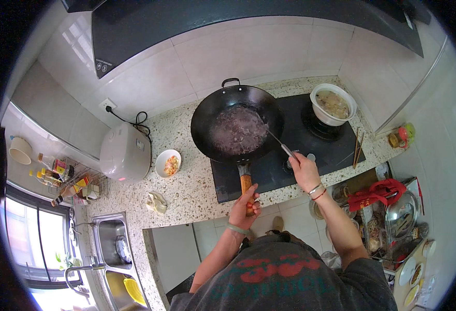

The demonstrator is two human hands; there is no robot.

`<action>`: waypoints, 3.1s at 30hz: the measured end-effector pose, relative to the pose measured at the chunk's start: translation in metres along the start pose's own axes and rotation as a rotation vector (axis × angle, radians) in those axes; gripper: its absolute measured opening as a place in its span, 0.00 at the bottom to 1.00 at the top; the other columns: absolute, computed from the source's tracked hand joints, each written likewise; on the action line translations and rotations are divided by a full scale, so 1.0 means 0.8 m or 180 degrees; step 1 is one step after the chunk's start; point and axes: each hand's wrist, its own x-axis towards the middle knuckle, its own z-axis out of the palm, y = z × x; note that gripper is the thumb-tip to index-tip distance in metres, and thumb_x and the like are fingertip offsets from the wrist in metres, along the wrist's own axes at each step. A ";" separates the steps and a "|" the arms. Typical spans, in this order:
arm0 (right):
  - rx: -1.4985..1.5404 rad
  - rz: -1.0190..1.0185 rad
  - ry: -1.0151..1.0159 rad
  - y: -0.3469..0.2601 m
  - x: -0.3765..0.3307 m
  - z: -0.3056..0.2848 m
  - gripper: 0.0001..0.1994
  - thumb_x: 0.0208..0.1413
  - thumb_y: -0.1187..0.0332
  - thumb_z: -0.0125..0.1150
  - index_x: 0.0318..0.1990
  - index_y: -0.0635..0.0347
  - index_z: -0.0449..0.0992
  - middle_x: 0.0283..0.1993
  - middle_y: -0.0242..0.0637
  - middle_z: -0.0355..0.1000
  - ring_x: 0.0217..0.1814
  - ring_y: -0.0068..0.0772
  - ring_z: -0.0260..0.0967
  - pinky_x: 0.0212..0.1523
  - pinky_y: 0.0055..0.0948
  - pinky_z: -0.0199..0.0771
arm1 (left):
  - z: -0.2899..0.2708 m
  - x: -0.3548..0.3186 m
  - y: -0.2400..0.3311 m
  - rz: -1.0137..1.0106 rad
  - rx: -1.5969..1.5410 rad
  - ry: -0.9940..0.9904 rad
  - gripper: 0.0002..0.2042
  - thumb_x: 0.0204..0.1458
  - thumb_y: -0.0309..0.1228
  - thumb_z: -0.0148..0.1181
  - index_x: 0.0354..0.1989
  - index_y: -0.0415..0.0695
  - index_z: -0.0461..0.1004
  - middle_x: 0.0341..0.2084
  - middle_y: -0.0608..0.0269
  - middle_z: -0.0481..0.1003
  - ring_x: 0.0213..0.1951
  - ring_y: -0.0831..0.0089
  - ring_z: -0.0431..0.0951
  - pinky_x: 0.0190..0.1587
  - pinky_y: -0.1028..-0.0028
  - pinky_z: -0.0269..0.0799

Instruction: The person stir-fries chopped meat in a wok on a gas stove using a spatula. They then transfer the cooked meat into a yellow strainer in the sink, rinse it with water, and return the wok to the stove.

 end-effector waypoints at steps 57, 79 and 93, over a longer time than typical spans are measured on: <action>0.1686 0.1612 -0.1656 -0.031 0.054 0.024 0.11 0.60 0.61 0.50 0.31 0.59 0.69 0.16 0.27 0.60 0.09 0.17 0.52 0.08 0.22 0.48 | -0.006 0.001 -0.003 -0.0052 0.0039 -0.0062 0.16 0.54 0.37 0.59 0.50 0.48 0.69 0.27 0.73 0.68 0.20 0.84 0.62 0.21 0.82 0.58; 0.3133 0.2500 -0.1990 -0.011 0.055 0.025 0.11 0.62 0.62 0.46 0.41 0.60 0.69 0.15 0.22 0.52 0.10 0.12 0.42 0.09 0.17 0.40 | -0.011 0.005 -0.006 -0.0024 -0.0007 -0.0132 0.15 0.54 0.36 0.59 0.48 0.48 0.70 0.27 0.72 0.68 0.21 0.83 0.63 0.21 0.82 0.59; -0.0071 -0.0121 -0.0421 -0.044 0.053 -0.068 0.13 0.55 0.68 0.54 0.45 0.65 0.72 0.21 0.44 0.69 0.21 0.38 0.69 0.26 0.33 0.67 | -0.009 0.001 -0.004 0.0006 -0.0082 -0.0075 0.13 0.53 0.36 0.61 0.45 0.48 0.71 0.27 0.72 0.69 0.20 0.83 0.63 0.20 0.82 0.59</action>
